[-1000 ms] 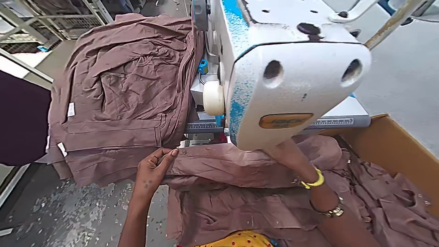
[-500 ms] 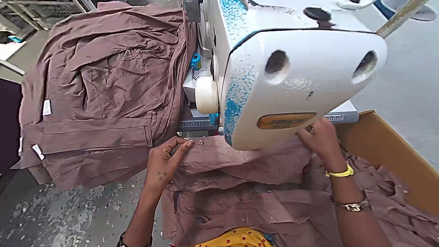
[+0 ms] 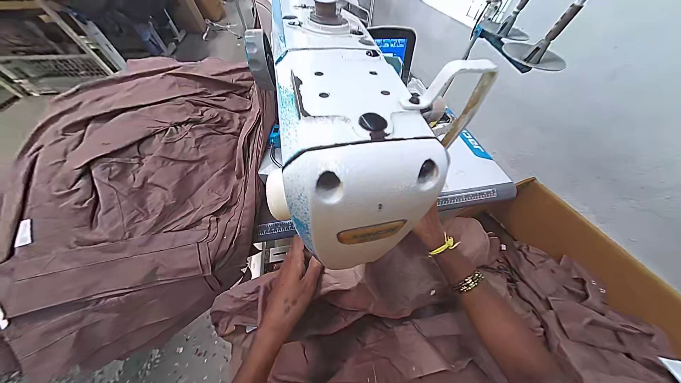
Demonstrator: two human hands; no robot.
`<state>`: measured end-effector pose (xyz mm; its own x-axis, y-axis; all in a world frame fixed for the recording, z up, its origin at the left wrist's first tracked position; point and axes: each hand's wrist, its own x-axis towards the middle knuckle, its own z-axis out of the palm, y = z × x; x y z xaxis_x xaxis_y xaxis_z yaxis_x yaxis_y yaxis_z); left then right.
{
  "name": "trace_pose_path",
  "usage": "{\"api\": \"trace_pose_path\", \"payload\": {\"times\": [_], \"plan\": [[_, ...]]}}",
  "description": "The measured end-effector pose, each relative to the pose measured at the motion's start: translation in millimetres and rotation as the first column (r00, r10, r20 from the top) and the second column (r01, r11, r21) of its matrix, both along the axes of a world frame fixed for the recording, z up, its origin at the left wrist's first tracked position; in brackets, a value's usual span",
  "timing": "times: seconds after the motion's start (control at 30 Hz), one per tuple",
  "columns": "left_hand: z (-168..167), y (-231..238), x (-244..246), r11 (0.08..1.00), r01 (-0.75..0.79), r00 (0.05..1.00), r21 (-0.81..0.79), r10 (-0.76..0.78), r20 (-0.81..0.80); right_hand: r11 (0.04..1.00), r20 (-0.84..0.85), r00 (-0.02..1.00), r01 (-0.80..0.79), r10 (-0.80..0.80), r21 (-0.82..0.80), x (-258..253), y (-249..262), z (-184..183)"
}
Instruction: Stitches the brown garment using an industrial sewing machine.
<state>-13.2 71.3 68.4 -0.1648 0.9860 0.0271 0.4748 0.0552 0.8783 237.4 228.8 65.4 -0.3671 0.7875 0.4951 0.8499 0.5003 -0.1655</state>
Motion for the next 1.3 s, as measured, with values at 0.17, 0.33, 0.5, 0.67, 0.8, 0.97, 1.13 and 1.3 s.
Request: {"api": "trace_pose_path", "payload": {"times": [0.17, 0.33, 0.5, 0.67, 0.8, 0.97, 1.13, 1.3], "plan": [[-3.8, -0.7, 6.2, 0.995, -0.094, 0.994, 0.012, 0.094, 0.055, 0.998, -0.279, 0.959, -0.037, 0.052, 0.059, 14.4, -10.9, 0.0], [-4.2, 5.1, 7.3, 0.992, -0.122, 0.986, 0.017, 0.12, 0.12, 0.962, -0.476, 0.879, -0.118, -0.013, -0.246, 16.6, -32.0, 29.5], [8.1, -16.4, 7.8, 0.97, -0.008, 0.976, 0.243, 0.061, -0.209, 0.961, -0.322, 0.906, -0.269, 0.274, 0.061, -12.2, -56.4, 44.1], [18.1, -49.5, 13.4, 0.95, 0.111, 0.964, 0.29, -0.032, -0.263, 0.78, 0.019, 0.818, -0.555, 0.576, 0.289, -48.2, -90.3, 34.0], [25.4, -57.5, 2.2, 0.916, 0.162, 0.984, 0.367, -0.12, -0.134, 0.741, -0.311, 0.704, -0.671, 0.639, 0.003, -46.0, -94.2, 39.6], [22.0, -64.1, -65.6, 0.963, -0.1, 0.992, 0.251, 0.116, -0.051, 0.731, -0.554, 0.716, -0.632, 0.424, -0.257, -37.3, -106.7, 26.0], [-9.3, -56.4, -98.5, 0.964, -0.252, 0.958, 0.087, 0.261, -0.12, 0.809, -0.482, 0.869, -0.361, 0.111, -0.464, -57.6, -87.9, 29.5], [-8.3, -50.9, -88.9, 0.963, -0.251, 0.957, 0.099, 0.262, -0.122, 0.76, -0.541, 0.834, -0.422, 0.112, -0.494, -43.8, -83.8, 38.5]]}}
